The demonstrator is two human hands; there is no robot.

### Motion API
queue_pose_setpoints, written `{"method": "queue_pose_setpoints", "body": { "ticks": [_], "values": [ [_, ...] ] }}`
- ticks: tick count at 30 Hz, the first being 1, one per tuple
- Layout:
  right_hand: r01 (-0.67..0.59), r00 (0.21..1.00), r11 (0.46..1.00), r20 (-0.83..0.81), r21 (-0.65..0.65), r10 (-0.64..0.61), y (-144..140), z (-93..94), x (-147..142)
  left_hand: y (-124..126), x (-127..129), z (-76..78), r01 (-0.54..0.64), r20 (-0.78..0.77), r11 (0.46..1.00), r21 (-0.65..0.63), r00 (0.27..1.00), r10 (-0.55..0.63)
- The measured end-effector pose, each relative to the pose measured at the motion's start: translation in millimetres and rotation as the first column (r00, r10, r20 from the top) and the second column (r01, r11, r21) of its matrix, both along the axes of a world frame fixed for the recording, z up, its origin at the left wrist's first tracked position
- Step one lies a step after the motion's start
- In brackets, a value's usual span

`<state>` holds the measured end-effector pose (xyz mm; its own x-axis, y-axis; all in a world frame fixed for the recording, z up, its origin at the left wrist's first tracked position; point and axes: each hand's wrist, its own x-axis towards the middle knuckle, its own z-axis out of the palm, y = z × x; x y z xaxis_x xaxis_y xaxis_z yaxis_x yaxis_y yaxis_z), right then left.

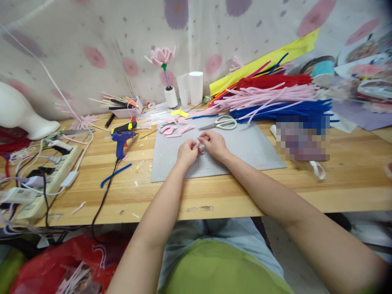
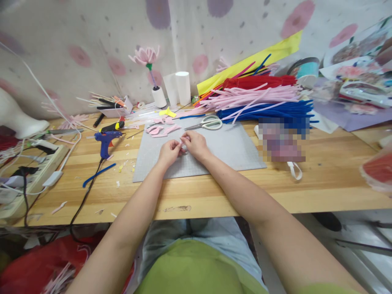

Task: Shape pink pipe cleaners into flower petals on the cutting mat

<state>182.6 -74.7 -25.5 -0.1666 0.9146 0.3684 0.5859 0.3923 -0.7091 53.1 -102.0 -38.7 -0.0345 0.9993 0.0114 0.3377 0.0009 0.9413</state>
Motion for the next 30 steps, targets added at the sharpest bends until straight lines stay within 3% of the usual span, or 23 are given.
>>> {"method": "queue_pose_setpoints", "body": {
  "ticks": [6, 8, 13, 21, 27, 30],
  "values": [
    [-0.008, 0.996, 0.999, -0.085, 0.031, 0.011, 3, -0.9, 2, -4, 2, 11.9, -0.079, 0.298, 0.993, -0.087, 0.949, 0.101],
    [0.0, 0.995, 0.999, -0.1, 0.036, 0.004, 3, -1.0, 3, -5, 2, 14.7, -0.091, 0.333, 0.99, -0.112, 0.935, 0.123],
    [0.0, 0.992, 0.998, -0.127, 0.056, 0.007, 0, -0.1, 3, -5, 5, 11.8, -0.081, 0.262, 0.994, -0.067, 0.96, 0.096],
    [-0.184, 0.958, 0.983, -0.227, -0.026, 0.173, 1, -4.9, 2, -2, 4, 2.9, -0.074, 0.231, 0.997, 0.002, 0.97, 0.071],
    [-0.18, 0.972, 0.983, -0.146, 0.038, 0.184, -4, 0.8, 1, 3, 3, -4.0, -0.117, 0.136, 0.993, 0.007, 0.984, 0.115],
    [-0.169, 0.976, 0.985, -0.131, 0.046, 0.174, -6, 3.2, -1, 4, 4, -2.7, -0.116, 0.167, 0.993, -0.037, 0.978, 0.121]
  ]
}}
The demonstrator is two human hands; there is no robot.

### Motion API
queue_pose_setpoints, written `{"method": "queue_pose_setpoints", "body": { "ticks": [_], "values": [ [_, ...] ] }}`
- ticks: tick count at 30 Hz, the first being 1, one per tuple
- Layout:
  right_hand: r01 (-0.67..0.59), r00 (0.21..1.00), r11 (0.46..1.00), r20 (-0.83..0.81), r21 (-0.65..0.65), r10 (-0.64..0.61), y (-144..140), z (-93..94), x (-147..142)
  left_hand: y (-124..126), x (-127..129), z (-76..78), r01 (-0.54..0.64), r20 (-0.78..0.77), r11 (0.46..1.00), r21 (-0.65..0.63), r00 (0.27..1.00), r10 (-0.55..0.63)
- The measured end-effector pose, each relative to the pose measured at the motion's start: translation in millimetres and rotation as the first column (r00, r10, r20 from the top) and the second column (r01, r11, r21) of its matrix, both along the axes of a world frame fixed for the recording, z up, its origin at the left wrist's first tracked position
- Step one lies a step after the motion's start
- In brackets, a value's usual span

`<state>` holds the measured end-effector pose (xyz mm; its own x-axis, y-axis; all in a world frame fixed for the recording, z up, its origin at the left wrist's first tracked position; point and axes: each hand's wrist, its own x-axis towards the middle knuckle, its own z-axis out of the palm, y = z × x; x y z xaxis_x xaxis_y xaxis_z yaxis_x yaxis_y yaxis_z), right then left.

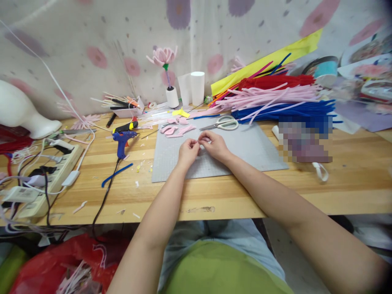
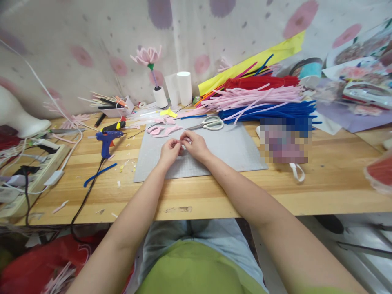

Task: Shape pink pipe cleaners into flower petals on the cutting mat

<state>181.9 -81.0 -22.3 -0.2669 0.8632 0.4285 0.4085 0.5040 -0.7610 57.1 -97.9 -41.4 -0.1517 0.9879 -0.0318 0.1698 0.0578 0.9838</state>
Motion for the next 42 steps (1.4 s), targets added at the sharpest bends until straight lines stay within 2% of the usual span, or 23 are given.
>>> {"method": "queue_pose_setpoints", "body": {
  "ticks": [10, 18, 23, 32, 34, 36, 39, 42],
  "values": [
    [0.026, 0.999, 1.0, -0.032, 0.003, -0.026, 0, -0.4, 0, 0, 5, 9.8, -0.008, 0.109, 0.998, -0.057, 0.994, 0.014],
    [0.057, 0.995, 0.998, -0.088, 0.028, -0.055, 5, -3.6, 1, -11, 8, 30.2, 0.005, 0.306, 0.987, -0.162, 0.951, 0.045],
    [0.024, 0.995, 0.998, -0.098, 0.06, -0.018, 4, -1.6, 1, -8, 8, 30.9, -0.004, 0.285, 0.983, -0.185, 0.957, 0.058],
    [0.029, 0.996, 0.999, -0.091, 0.04, -0.025, 3, -1.0, 1, -7, 9, 31.4, -0.004, 0.227, 0.979, -0.202, 0.972, 0.051],
    [0.004, 0.993, 1.0, -0.119, 0.01, -0.003, 6, -2.0, 2, -8, 8, 30.3, 0.007, 0.254, 0.982, -0.187, 0.966, 0.041],
    [-0.043, 0.979, 0.996, -0.201, -0.074, 0.028, 10, -3.8, 3, -9, 7, 28.4, 0.008, 0.278, 0.988, -0.157, 0.96, 0.037],
    [-0.146, 0.936, 0.958, -0.348, -0.249, 0.052, 16, -7.9, 7, -11, 5, 25.6, -0.039, 0.29, 0.991, -0.126, 0.954, 0.074],
    [-0.176, 0.918, 0.93, -0.395, -0.323, 0.037, 19, -11.2, 11, -12, 5, 24.8, -0.048, 0.291, 0.991, -0.127, 0.953, 0.084]
  ]
}}
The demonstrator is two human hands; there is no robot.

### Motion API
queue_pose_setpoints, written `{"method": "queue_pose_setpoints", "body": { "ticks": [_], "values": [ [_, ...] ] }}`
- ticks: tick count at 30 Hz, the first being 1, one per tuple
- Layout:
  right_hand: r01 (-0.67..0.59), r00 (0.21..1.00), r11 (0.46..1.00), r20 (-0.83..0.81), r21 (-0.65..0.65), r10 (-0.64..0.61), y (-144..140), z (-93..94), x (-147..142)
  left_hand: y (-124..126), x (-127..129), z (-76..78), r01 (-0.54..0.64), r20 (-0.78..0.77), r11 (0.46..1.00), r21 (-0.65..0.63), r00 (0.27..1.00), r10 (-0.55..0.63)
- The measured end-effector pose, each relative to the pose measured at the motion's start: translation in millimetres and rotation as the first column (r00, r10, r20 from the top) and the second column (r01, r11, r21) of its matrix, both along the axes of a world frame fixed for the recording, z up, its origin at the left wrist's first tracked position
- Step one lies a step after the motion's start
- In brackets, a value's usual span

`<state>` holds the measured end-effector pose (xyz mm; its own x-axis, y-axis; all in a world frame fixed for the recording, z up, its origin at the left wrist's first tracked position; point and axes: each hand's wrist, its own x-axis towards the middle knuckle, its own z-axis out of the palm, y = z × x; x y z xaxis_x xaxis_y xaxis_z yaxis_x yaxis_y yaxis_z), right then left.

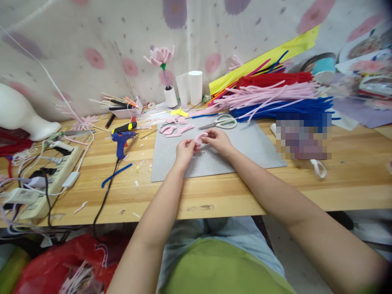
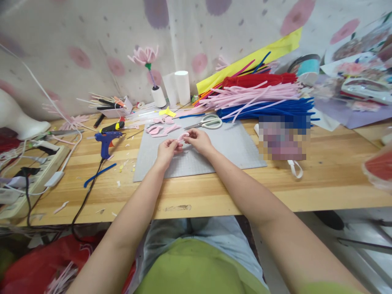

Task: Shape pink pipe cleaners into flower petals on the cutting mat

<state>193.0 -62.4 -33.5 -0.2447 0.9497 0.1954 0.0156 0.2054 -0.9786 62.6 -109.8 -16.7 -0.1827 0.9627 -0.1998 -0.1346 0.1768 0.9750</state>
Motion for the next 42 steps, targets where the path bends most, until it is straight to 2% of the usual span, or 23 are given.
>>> {"method": "queue_pose_setpoints", "body": {
  "ticks": [4, 8, 11, 15, 22, 25, 29, 32, 35, 38, 40, 42],
  "values": [
    [0.024, 0.997, 0.997, 0.072, 0.079, -0.03, -1, -1.7, 1, 0, 2, -1.0, 0.083, -0.039, 0.997, -0.008, 0.996, -0.083],
    [0.006, 0.983, 0.99, 0.18, 0.141, -0.032, -2, -3.8, -1, 2, 4, -6.5, 0.035, -0.051, 0.999, 0.004, 0.998, -0.035],
    [0.008, 0.979, 0.992, 0.201, 0.122, -0.033, -2, -4.9, -3, 3, 2, -10.8, -0.02, -0.067, 0.999, 0.033, 0.998, 0.022],
    [-0.014, 0.98, 0.997, 0.2, 0.077, -0.001, -2, -3.5, -4, 3, -1, -12.9, -0.036, -0.141, 0.997, 0.07, 0.989, 0.045],
    [-0.006, 0.998, 1.0, 0.057, -0.009, 0.006, -2, -2.4, -9, 3, -2, -15.6, 0.007, -0.288, 0.992, 0.126, 0.957, 0.029],
    [0.029, 0.998, 1.0, 0.053, -0.009, -0.028, -3, -0.4, -11, 3, -1, -16.4, 0.001, -0.375, 0.989, 0.146, 0.926, 0.055],
    [0.046, 0.992, 0.999, 0.115, 0.016, -0.048, -4, 0.1, -12, 5, -2, -14.8, -0.07, -0.495, 0.985, 0.158, 0.857, 0.14],
    [0.088, 0.978, 0.996, 0.188, 0.024, -0.091, -3, -1.5, -11, 7, -3, -15.0, -0.045, -0.502, 0.988, 0.148, 0.857, 0.114],
    [0.146, 0.948, 0.984, 0.269, 0.106, -0.17, -2, -0.9, -9, 7, -2, -16.8, 0.007, -0.497, 0.99, 0.139, 0.865, 0.064],
    [0.143, 0.923, 0.981, 0.341, 0.129, -0.18, -3, 2.7, -8, 5, -1, -16.6, 0.0, -0.52, 0.987, 0.16, 0.85, 0.085],
    [0.151, 0.906, 0.983, 0.385, 0.104, -0.179, -5, 5.4, -9, 3, -1, -13.9, -0.027, -0.568, 0.981, 0.193, 0.812, 0.134],
    [0.154, 0.887, 0.986, 0.431, 0.058, -0.164, -7, 7.3, -10, 1, -1, -9.6, -0.05, -0.646, 0.974, 0.221, 0.741, 0.185]
  ]
}}
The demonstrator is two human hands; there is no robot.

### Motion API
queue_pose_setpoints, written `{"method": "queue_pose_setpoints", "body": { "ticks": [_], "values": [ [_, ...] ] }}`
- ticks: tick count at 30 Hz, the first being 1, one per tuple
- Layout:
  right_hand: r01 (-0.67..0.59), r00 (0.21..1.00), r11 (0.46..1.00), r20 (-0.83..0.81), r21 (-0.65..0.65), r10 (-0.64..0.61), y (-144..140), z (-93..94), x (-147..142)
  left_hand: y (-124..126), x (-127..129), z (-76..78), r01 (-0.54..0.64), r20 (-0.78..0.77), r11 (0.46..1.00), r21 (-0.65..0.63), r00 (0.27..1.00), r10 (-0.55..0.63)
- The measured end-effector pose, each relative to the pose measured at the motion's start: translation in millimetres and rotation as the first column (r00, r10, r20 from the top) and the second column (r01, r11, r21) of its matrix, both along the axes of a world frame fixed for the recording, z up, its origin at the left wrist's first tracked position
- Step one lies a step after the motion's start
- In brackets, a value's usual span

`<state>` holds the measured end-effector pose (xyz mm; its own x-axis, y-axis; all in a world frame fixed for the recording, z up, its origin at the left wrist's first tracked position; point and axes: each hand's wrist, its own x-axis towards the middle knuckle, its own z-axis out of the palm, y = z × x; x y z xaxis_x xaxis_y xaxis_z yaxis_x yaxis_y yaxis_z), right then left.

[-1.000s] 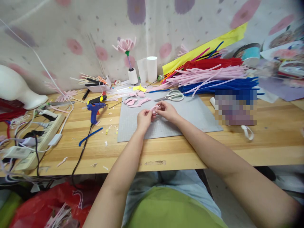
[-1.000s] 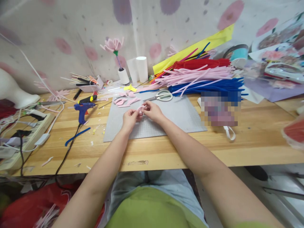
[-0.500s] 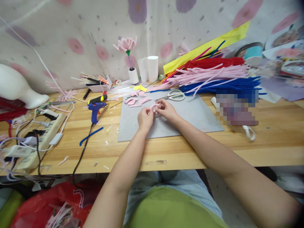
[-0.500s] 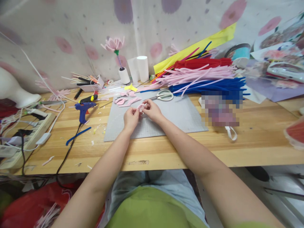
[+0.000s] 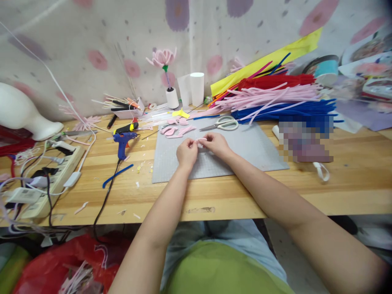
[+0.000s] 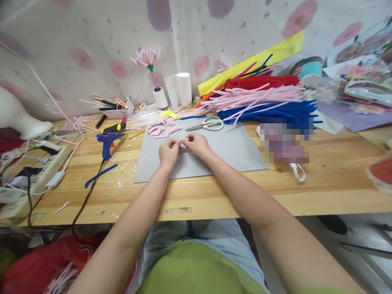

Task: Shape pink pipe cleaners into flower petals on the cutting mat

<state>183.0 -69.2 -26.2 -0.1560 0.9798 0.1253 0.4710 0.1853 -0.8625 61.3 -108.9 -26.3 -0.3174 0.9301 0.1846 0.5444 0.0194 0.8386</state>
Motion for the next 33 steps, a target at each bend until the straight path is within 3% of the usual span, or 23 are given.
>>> {"method": "queue_pose_setpoints", "body": {
  "ticks": [3, 6, 11, 14, 21, 26, 33],
  "values": [
    [-0.002, 0.998, 0.998, 0.06, -0.06, 0.006, -2, 0.9, -2, -3, 1, 5.9, -0.046, -0.149, 0.999, 0.012, 0.988, 0.047],
    [0.014, 0.996, 1.0, 0.087, -0.013, -0.013, -3, -0.3, -2, -4, 1, 7.1, -0.048, -0.195, 0.999, 0.013, 0.98, 0.05],
    [0.039, 0.996, 0.98, 0.071, 0.194, -0.054, -4, -2.5, 2, 2, -5, -0.2, 0.068, 0.013, 0.997, -0.032, 0.998, -0.068],
    [0.009, 0.999, 0.968, 0.031, 0.249, -0.017, -5, -2.3, 2, 6, -8, -3.9, 0.121, 0.165, 0.991, -0.062, 0.98, -0.11],
    [-0.064, 0.996, 0.977, -0.042, 0.203, 0.074, -5, -3.5, -3, 7, -9, -4.6, 0.145, 0.237, 0.989, -0.043, 0.963, -0.131],
    [-0.067, 0.989, 0.986, -0.117, 0.152, 0.085, -2, -7.9, -6, 8, -5, -6.3, 0.074, 0.284, 0.997, -0.018, 0.957, -0.066],
    [-0.07, 0.981, 0.99, -0.17, 0.12, 0.09, 1, -10.9, -4, 2, 0, -0.3, 0.039, 0.176, 0.999, -0.011, 0.984, -0.037]
  ]
}}
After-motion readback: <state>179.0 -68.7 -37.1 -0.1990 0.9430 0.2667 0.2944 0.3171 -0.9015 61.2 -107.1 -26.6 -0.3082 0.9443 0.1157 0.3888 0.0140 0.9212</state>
